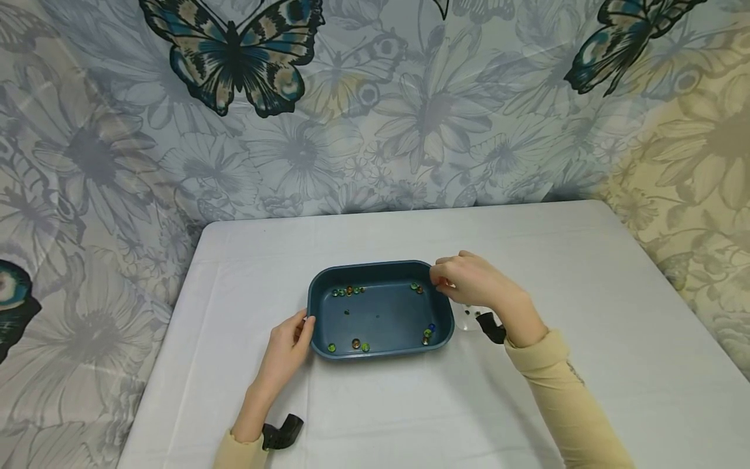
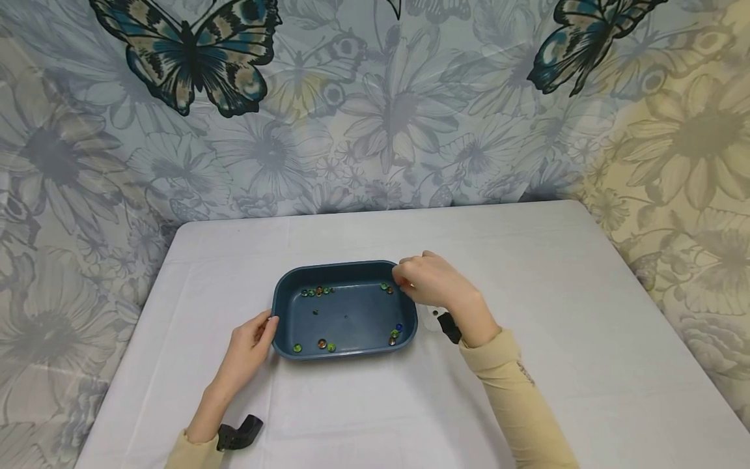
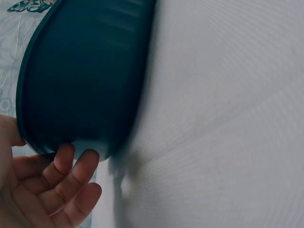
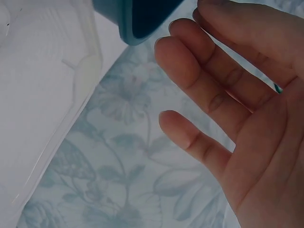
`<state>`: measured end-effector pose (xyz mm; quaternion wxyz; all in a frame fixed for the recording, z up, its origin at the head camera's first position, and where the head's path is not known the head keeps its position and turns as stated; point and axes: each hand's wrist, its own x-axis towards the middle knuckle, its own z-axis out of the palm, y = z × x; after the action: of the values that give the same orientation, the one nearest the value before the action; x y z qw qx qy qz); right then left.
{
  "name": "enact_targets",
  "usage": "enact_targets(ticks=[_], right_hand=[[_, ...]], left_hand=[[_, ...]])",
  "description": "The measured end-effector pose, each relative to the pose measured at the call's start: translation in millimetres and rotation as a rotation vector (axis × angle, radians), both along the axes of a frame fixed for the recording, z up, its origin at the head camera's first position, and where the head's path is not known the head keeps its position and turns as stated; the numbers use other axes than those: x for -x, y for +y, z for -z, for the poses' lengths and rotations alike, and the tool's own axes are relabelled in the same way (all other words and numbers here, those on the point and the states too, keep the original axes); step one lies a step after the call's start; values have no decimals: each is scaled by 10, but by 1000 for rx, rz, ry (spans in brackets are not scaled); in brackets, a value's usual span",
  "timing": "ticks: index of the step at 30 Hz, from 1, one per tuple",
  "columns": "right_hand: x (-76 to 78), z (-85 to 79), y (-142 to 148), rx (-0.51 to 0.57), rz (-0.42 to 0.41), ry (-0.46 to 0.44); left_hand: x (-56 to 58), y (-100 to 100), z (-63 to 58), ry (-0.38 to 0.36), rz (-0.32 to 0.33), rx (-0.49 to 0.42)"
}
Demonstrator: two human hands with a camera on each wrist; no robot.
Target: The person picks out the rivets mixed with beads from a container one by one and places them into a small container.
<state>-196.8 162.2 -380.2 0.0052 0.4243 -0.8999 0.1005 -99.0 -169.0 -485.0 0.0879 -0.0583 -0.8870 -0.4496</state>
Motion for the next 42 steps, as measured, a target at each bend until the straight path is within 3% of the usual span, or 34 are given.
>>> enact_targets(ticks=[8,19,42], right_hand=[[11,-24,-127,-41,0,-43],[66,27,-305,-53,-78,-21],[103,122,-629,-126,-147,-22]], left_hand=[[8,-1,-11,15,3,-2],[6,2,-11,13,1,5],[-1,2,-32,-2,2,-3]])
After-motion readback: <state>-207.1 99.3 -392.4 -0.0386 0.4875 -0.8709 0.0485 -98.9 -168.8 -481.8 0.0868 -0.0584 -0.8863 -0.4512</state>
